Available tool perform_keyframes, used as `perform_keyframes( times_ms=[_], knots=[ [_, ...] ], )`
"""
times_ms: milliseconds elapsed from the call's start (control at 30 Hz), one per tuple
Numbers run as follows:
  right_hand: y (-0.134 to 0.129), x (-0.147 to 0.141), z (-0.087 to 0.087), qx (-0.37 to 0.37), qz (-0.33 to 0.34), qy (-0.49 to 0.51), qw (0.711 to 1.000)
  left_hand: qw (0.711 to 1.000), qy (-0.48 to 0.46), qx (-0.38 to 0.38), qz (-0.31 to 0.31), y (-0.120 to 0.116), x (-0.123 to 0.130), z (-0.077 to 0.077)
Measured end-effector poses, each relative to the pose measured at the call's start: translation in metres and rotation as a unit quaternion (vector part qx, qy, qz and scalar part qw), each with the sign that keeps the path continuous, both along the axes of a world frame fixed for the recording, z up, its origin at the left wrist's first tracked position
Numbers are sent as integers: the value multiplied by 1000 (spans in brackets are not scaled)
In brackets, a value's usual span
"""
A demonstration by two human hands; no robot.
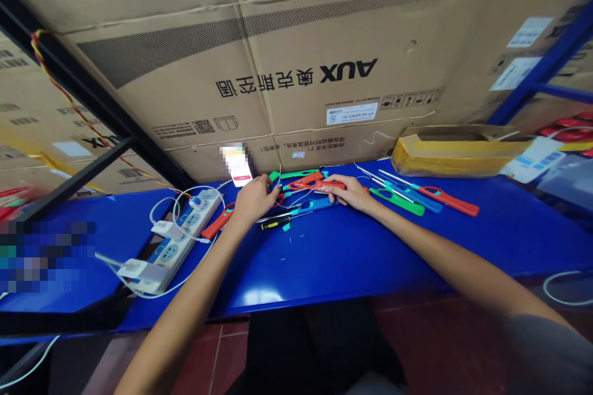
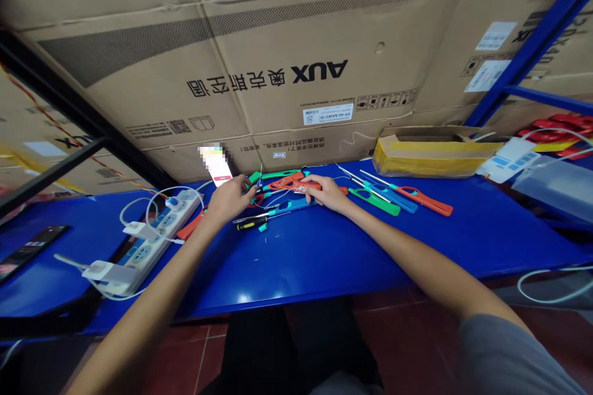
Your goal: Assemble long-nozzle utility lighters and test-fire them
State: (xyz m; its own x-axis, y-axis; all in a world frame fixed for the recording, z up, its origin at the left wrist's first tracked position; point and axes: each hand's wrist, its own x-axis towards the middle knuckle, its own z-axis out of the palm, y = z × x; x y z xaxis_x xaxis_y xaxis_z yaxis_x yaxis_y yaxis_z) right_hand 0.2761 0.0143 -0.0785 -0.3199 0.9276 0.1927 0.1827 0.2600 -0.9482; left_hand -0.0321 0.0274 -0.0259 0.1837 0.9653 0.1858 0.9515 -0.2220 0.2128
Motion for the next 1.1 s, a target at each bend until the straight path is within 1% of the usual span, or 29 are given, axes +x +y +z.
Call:
perform_keyframes(
  times_ms=[67, 133, 233, 333, 433, 533, 633, 767, 800, 867, 900, 933, 967, 1000, 1100],
  knots=[
    [0, 1, 0, -1, -3, 1, 1000, 1000, -12, -10, 4, 14, 5, -2],
    [0, 2, 0, -2, -5, 0, 1000, 998, -64, -26, 13, 26, 10, -5],
    [0, 1, 1, -8, -4, 10, 1000, 994, -99, -22, 29, 38, 15, -14],
    [0, -1, 1, -35, 7, 45, 998, 990, -139, -20, 33, 44, 17, -23],
    [0, -1, 2, -57, 9, 67, 996, 982, -190, -23, 12, 46, 16, -30],
    [-1, -2, 3, -61, 9, 69, 996, 967, -252, -24, -24, 44, 11, -33],
    [0, -4, 3, -57, 10, 76, 995, 946, -313, -27, -75, 38, 7, -31],
    [0, -6, 1, -64, -4, 89, 994, 914, -382, -27, -130, 30, 9, -23],
    [0, -6, 1, -69, -6, 92, 993, 901, -406, -33, -148, 28, 11, -20],
    [1, -6, 1, -77, -8, 96, 992, 853, -482, -61, -192, 22, 17, -16],
    [1, -6, 1, -78, -7, 95, 992, 837, -501, -72, -208, 19, 20, -14],
    [1, -6, 1, -78, -7, 95, 992, 831, -505, -81, -219, 15, 23, -12],
    [1, -6, 1, -76, -8, 94, 993, 836, -492, -85, -226, 12, 26, -10],
    [1, -6, 1, -74, -9, 93, 993, 849, -468, -84, -232, 8, 28, -9],
    [0, -6, 0, -66, -6, 87, 994, 894, -375, -49, -241, 1, 34, -7]
  ],
)
